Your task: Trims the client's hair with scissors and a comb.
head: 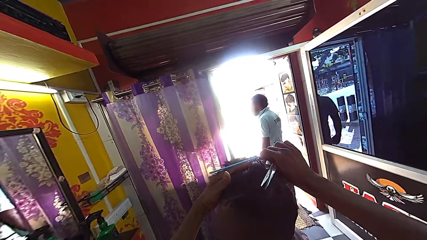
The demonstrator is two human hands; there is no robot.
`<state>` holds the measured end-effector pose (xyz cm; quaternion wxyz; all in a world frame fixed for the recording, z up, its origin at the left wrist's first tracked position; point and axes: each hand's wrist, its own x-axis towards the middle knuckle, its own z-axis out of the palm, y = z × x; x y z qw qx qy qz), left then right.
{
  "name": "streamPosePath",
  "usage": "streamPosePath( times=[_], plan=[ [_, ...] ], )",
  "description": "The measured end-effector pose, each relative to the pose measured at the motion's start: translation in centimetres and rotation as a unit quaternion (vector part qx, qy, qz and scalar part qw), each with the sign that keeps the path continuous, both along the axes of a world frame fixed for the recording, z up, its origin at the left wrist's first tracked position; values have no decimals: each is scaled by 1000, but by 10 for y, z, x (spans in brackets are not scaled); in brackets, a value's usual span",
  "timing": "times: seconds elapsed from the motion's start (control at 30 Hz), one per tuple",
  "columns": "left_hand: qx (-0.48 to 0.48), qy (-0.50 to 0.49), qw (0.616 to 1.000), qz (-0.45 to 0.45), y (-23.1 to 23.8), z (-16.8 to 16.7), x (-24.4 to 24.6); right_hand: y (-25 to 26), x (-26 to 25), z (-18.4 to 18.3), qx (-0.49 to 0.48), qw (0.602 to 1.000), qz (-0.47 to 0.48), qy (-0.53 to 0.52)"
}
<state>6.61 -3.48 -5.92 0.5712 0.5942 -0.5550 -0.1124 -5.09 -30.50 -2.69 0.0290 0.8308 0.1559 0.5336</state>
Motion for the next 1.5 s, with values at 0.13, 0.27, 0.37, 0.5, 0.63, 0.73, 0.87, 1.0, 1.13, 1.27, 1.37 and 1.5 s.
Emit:
streamPosePath(
  times=[0.13, 0.27, 0.37, 0.5, 0.63, 0.73, 0.87, 1.0, 1.13, 1.27, 1.37, 1.5],
  plan=[
    [-33, -40, 999, 3, 7, 4, -6, 2, 1, 16, -63, 991, 27, -115],
    [-58, -69, 996, 20, 13, 6, -9, 10, -5, 36, -105, 984, 23, -140],
    [-73, -99, 992, 38, 17, 3, -7, 18, -10, 51, -122, 980, 14, -159],
    [-86, -129, 986, 57, 23, 4, -10, 31, -15, 65, -126, 980, 8, -157],
    [-98, -142, 983, 64, 28, 6, -8, 43, -19, 68, -84, 990, 0, -112],
    [-98, -106, 988, 56, 30, 7, -5, 51, -22, 68, -14, 998, -3, -54],
    [-87, -65, 992, 68, 31, 8, 0, 51, -28, 69, 113, 993, -14, 20],
    [-73, -75, 992, 69, 35, 8, 9, 24, -35, 90, 173, 983, 59, 1],
    [-88, -29, 990, 103, 36, 26, -2, 25, -62, 73, 27, 990, 125, -67],
    [-122, -10, 987, 104, 53, 57, -7, 28, -87, 43, -86, 982, 161, -54],
    [-172, 54, 965, 188, 82, 44, 5, 42, -95, 32, -192, 973, 112, -55],
    [-60, 220, 953, 201, 133, -34, 25, 50, -92, 32, -215, 974, 20, -69]
  ],
)
